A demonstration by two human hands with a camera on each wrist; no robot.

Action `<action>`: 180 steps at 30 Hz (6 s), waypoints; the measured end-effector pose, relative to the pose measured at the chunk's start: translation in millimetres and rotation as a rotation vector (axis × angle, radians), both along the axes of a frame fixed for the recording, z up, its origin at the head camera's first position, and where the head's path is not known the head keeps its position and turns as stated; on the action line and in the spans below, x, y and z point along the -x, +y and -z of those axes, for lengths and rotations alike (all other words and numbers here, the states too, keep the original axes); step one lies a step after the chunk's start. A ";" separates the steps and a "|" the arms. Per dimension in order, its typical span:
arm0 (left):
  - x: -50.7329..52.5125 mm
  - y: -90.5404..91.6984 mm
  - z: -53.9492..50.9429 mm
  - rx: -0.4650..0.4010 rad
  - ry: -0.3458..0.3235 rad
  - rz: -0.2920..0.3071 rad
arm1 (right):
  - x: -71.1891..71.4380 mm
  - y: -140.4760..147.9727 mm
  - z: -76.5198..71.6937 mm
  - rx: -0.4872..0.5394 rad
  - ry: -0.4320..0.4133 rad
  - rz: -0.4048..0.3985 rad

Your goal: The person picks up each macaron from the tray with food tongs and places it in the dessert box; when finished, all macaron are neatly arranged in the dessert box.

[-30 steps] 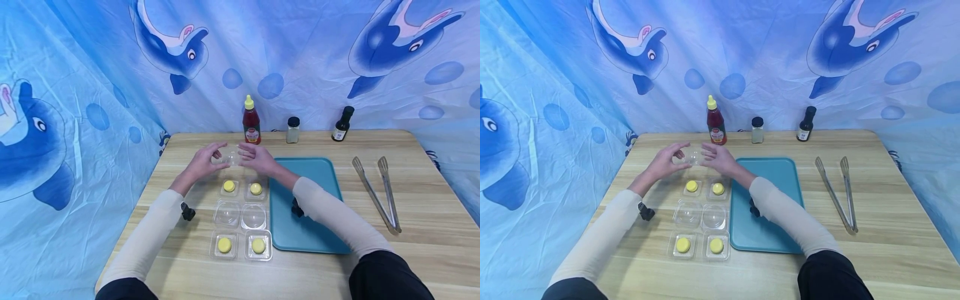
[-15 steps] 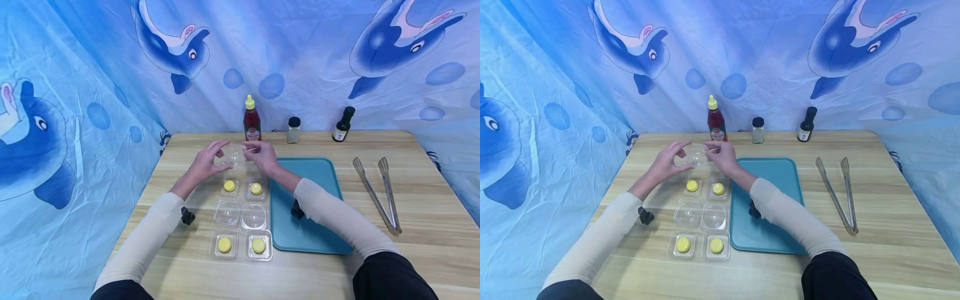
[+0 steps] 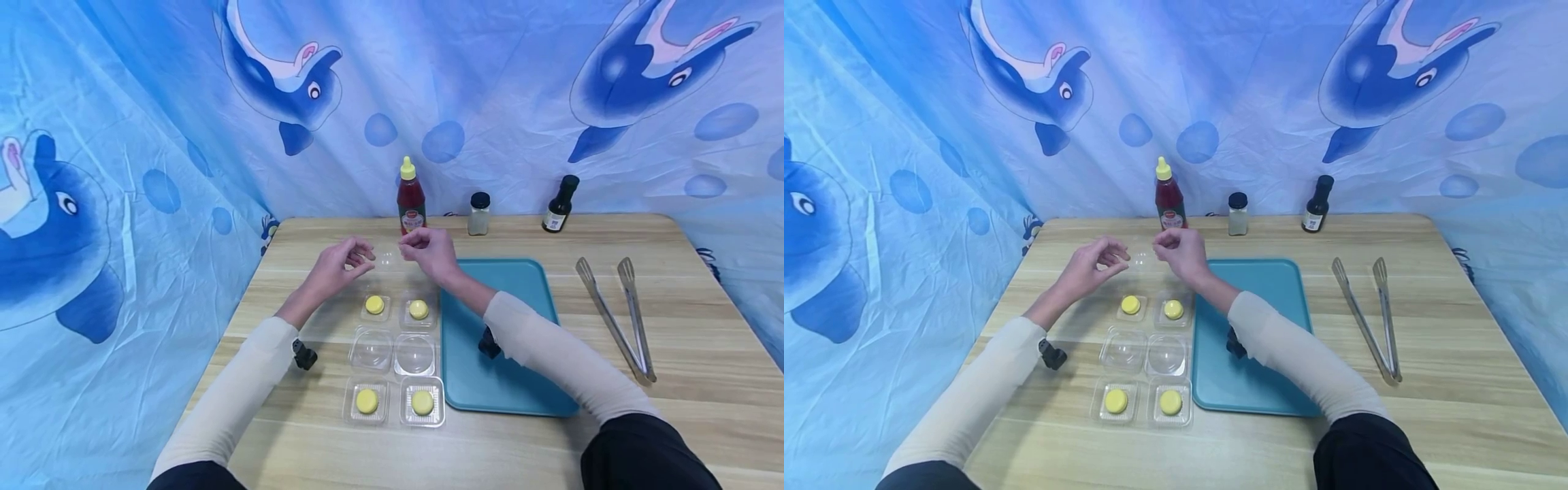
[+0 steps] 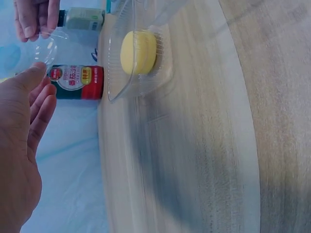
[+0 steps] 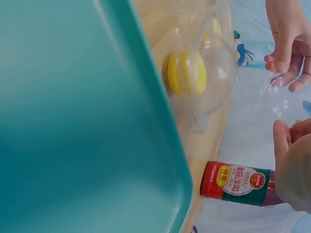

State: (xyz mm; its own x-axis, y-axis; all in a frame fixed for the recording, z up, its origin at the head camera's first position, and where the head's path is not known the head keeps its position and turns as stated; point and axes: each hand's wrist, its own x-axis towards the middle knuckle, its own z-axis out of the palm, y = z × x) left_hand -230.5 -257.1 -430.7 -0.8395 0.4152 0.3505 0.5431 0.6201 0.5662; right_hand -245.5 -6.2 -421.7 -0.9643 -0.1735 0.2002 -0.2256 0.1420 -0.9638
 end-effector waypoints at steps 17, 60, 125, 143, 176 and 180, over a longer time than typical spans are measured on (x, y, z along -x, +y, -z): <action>-6.4 -4.8 -3.2 -0.254 -0.332 -0.010 | -7.5 14.2 11.6 -0.098 0.534 -0.147; -15.9 -15.5 -6.5 -0.009 -0.272 0.041 | 0.2 9.7 20.7 -0.343 0.231 -0.416; -44.0 -29.1 21.0 0.227 -0.383 0.064 | -42.4 -18.7 36.1 -0.777 0.192 -0.392; -44.5 -30.3 15.8 0.240 -0.361 0.040 | -44.6 23.9 18.9 -0.754 0.290 -0.454; -117.4 31.0 -2.0 0.420 -0.013 0.246 | -120.4 92.0 24.8 -0.652 0.355 -0.450; -125.0 36.8 2.5 0.477 -0.060 0.210 | -126.5 92.0 29.9 -0.677 0.378 -0.450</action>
State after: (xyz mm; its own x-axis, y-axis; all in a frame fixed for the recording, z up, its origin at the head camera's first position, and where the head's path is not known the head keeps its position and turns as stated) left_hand -105.4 -220.3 -433.3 -0.7335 0.6788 0.0347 0.6589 0.6977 0.2813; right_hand -119.0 85.7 -451.6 -0.6672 -0.7153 0.2076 -0.6822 0.4750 -0.5558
